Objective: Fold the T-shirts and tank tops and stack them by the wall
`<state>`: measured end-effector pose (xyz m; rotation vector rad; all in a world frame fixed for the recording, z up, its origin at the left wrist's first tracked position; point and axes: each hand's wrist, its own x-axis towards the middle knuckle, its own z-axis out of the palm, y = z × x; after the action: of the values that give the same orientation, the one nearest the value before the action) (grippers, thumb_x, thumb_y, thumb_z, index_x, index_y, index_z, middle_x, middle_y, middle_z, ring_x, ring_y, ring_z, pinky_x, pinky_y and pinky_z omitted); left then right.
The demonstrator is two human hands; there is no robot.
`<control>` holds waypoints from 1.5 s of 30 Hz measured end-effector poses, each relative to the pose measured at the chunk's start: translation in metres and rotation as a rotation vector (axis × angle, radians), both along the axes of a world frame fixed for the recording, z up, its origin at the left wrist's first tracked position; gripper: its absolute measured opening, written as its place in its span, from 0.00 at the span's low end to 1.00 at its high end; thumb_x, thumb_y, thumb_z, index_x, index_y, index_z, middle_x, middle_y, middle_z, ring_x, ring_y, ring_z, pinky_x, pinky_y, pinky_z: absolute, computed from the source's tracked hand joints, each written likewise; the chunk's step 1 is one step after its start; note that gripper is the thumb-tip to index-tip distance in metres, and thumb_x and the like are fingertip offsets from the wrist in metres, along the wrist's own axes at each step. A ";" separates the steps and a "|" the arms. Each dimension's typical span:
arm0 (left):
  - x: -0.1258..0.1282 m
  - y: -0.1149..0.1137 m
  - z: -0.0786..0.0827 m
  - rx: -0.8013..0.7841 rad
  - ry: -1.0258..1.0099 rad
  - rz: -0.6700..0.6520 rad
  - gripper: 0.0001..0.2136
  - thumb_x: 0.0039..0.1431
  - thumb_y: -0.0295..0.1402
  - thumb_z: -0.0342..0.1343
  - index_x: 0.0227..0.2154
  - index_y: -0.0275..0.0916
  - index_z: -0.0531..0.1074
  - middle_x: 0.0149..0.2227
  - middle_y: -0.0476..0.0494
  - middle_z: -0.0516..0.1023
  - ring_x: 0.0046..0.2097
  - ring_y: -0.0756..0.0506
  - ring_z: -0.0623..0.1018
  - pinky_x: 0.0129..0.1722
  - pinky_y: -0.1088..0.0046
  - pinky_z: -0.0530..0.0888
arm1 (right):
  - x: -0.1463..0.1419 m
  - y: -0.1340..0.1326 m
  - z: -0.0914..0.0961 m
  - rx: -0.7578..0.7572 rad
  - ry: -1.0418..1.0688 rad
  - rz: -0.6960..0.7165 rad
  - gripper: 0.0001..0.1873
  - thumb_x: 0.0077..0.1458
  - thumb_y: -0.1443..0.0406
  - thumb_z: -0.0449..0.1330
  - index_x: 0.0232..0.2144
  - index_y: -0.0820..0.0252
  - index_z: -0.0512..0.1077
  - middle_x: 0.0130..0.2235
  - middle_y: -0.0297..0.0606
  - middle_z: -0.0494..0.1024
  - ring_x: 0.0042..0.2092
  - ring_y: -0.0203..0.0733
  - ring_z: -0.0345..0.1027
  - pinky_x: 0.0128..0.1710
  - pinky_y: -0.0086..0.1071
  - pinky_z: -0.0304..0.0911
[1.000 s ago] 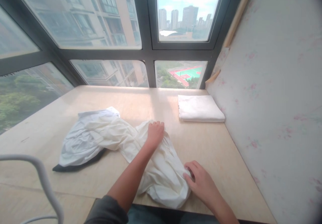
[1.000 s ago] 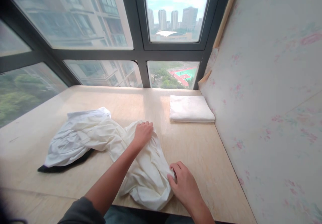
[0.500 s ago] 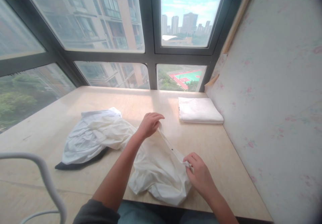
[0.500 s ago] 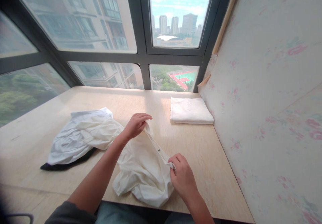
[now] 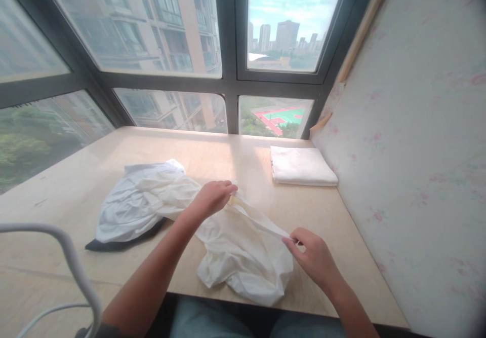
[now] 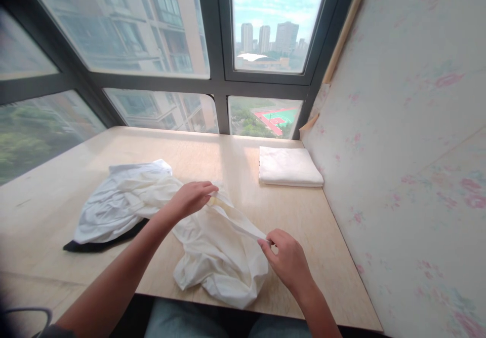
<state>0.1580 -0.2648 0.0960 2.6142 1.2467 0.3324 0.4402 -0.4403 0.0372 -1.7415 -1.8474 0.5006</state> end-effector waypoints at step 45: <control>-0.030 -0.001 0.038 -0.345 -0.368 -0.019 0.11 0.57 0.39 0.54 0.29 0.38 0.76 0.29 0.50 0.77 0.33 0.47 0.75 0.32 0.76 0.70 | 0.049 0.041 0.051 -0.084 0.773 -0.229 0.24 0.51 0.49 0.67 0.44 0.59 0.75 0.36 0.40 0.80 0.37 0.43 0.73 0.36 0.32 0.66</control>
<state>0.1281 -0.2663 0.1337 2.1528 1.0460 0.5165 0.4895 -0.3998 0.0881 -1.4786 -1.0833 0.9949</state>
